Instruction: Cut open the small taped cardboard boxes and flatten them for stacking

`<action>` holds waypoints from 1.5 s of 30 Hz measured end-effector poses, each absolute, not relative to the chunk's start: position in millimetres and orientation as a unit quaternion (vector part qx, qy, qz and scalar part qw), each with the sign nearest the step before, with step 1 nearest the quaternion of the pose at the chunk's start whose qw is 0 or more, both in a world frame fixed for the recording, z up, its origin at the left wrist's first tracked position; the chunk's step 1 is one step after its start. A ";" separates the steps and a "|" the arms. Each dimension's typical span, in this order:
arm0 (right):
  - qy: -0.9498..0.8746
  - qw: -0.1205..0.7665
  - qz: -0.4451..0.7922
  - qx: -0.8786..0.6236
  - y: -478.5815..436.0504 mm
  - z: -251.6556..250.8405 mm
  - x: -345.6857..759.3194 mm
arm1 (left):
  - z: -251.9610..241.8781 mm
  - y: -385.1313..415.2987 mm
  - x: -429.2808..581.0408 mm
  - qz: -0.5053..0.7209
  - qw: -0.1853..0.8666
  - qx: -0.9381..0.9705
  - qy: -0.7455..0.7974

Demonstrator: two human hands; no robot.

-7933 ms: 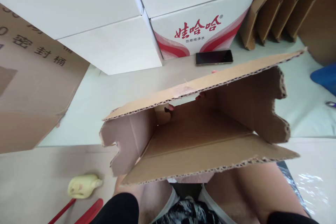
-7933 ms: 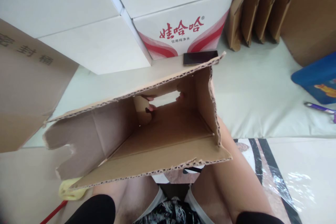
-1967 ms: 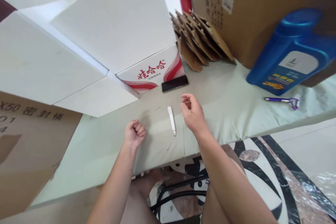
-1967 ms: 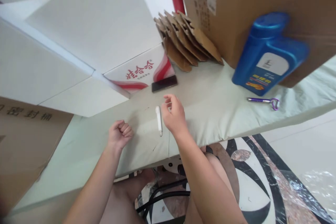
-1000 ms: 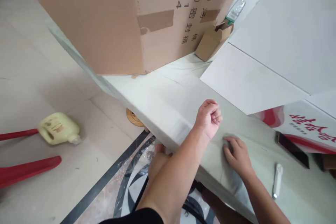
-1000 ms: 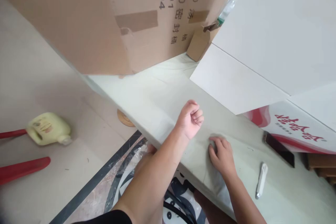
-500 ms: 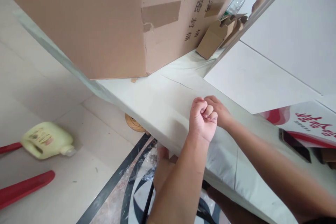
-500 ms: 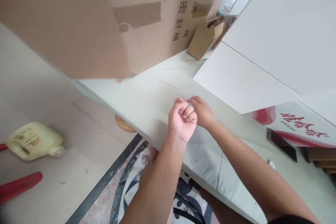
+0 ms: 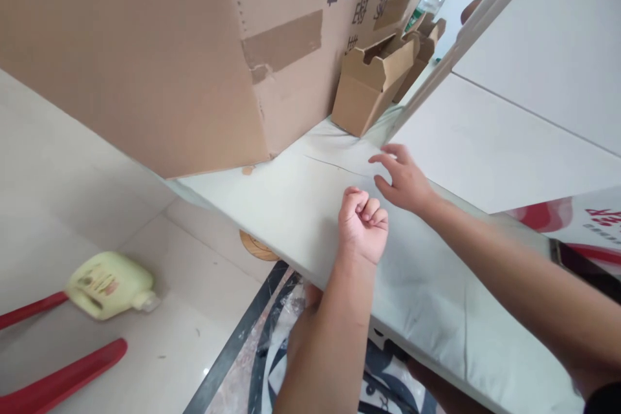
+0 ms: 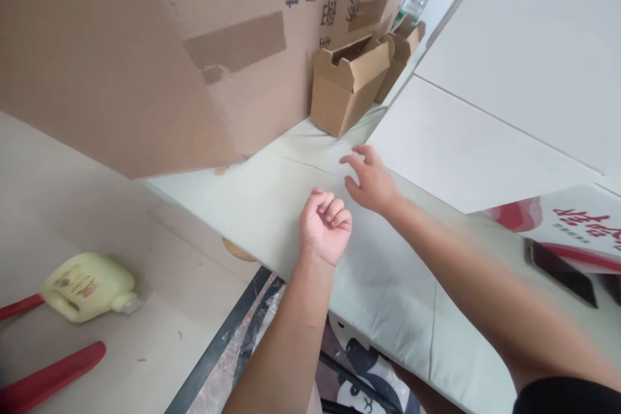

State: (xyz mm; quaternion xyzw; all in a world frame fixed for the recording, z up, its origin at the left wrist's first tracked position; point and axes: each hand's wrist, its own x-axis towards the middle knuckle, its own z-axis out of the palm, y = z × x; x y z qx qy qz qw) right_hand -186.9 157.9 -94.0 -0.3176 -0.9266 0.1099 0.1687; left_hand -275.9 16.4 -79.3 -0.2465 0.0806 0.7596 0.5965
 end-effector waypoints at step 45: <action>-0.679 0.516 0.023 -0.522 -105.0 -63.3 234.5 | -45.1 -16.9 -91.0 0.604 0.553 0.480 0.314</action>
